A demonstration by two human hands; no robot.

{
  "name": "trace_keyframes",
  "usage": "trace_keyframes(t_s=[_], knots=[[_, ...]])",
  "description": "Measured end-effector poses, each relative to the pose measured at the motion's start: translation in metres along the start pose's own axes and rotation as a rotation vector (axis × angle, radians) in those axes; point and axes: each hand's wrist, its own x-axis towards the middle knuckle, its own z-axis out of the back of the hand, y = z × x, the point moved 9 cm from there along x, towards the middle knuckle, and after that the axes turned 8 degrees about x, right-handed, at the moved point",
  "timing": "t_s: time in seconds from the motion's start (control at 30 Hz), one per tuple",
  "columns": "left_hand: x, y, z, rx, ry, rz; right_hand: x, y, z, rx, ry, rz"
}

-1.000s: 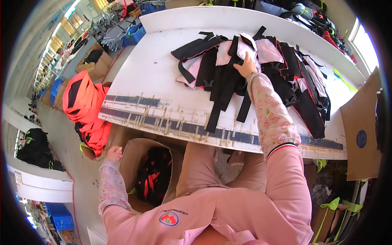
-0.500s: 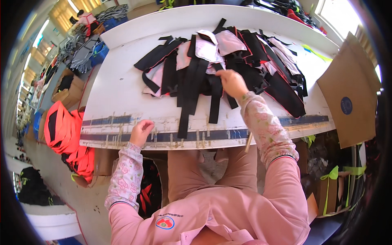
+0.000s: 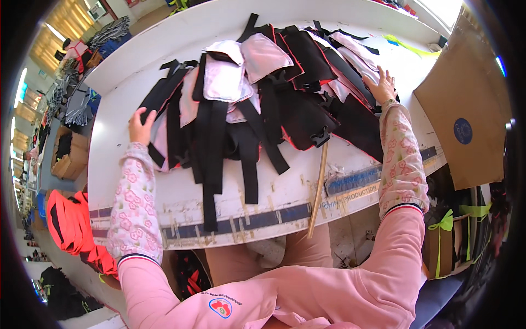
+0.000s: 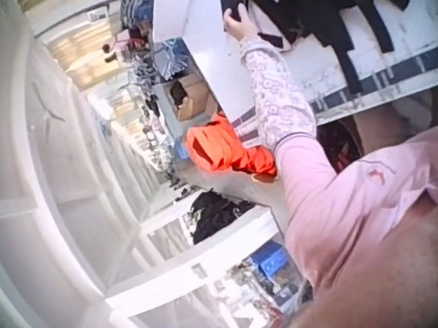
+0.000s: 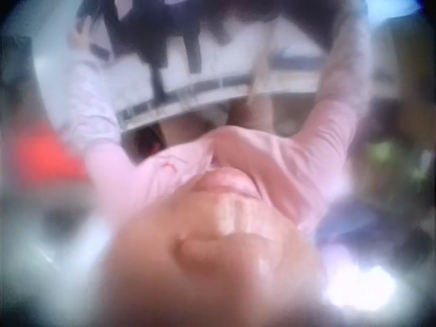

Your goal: Assembling, folding, and organizing fabric straps and textile components in a factory setting.

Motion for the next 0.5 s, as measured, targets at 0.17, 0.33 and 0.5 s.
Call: trace_keyframes(t_s=[0.17,0.33,0.5], knots=[[0.031,0.039,-0.062,0.057,0.21,0.055,0.039,-0.022,-0.041,0.051,0.099,-0.03],[-0.02,0.078,-0.122,0.273,0.572,0.033,0.023,-0.002,-0.087,0.109,0.268,0.013],[-0.055,0.016,-0.111,0.142,0.57,-0.068,0.01,-0.004,-0.088,0.197,0.254,0.238]])
